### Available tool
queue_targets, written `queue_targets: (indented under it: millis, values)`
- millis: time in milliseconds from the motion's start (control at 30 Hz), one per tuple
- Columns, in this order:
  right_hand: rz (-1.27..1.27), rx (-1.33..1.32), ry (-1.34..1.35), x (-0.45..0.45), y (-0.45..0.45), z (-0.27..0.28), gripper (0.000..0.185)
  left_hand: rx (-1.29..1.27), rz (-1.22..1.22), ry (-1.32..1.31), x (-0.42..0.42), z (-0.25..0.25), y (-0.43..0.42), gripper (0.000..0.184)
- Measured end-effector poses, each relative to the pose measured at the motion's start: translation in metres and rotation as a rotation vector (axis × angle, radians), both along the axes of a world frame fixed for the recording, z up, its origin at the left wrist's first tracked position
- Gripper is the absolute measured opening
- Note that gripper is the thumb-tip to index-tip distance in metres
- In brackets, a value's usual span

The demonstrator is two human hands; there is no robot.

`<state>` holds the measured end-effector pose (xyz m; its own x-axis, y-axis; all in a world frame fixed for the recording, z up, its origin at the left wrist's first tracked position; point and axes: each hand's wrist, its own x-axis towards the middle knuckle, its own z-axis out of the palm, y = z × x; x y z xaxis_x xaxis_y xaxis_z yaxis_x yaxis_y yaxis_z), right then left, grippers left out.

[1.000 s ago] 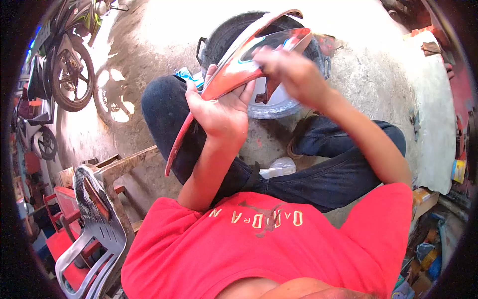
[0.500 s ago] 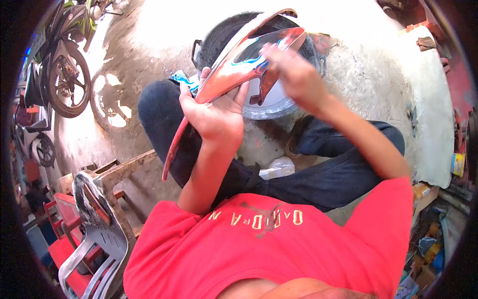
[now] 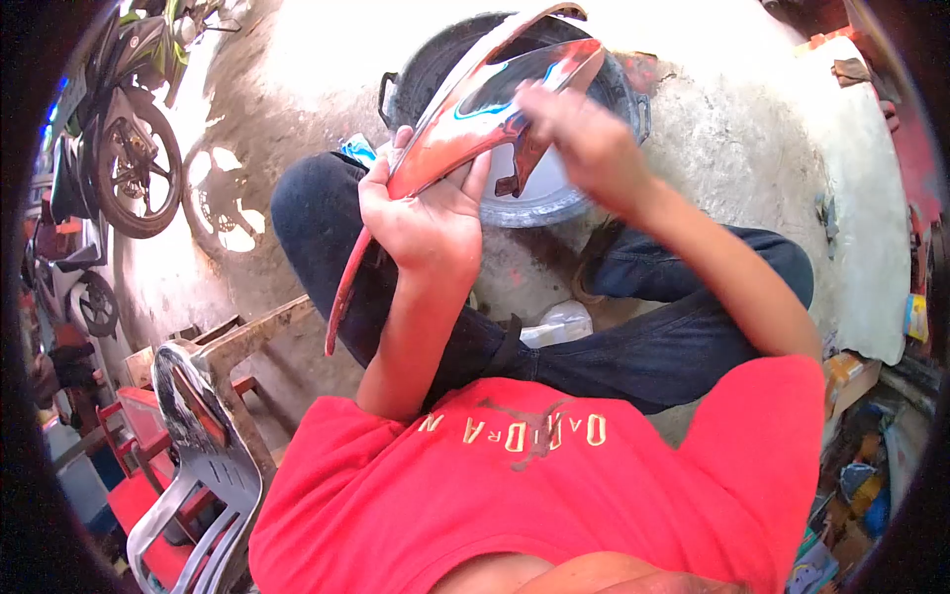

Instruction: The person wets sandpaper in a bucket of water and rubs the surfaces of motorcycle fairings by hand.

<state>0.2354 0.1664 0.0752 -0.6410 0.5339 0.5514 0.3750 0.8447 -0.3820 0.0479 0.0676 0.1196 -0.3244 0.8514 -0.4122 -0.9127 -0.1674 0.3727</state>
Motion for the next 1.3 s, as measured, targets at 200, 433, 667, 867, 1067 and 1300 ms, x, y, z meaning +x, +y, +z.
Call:
queue_targets:
  millis: [200,433,667,867,1067,1300]
  values:
    - [-0.040,0.074,-0.039,-0.008,-0.011,0.007,0.038,-0.013,0.025,-0.003,0.005,0.005,-0.001,0.041]
    - [-0.206,-0.133,-0.041,0.007,0.026,-0.002,0.032,-0.017,-0.004,0.015,0.005,0.004,0.000,0.040]
    - [0.159,0.060,0.043,-0.007,-0.002,0.007,0.045,-0.005,-0.008,0.012,-0.001,0.000,0.000,0.040]
    - [-0.170,-0.005,-0.060,0.011,0.027,-0.012,0.040,-0.055,0.044,0.028,0.006,0.007,0.001,0.044]
    - [0.052,-0.011,0.040,0.000,-0.007,-0.001,0.041,-0.044,0.025,0.023,0.002,0.002,0.000,0.045]
    - [0.104,0.002,0.091,-0.019,-0.036,0.020,0.039,-0.058,0.023,0.041,0.001,0.002,0.000,0.045]
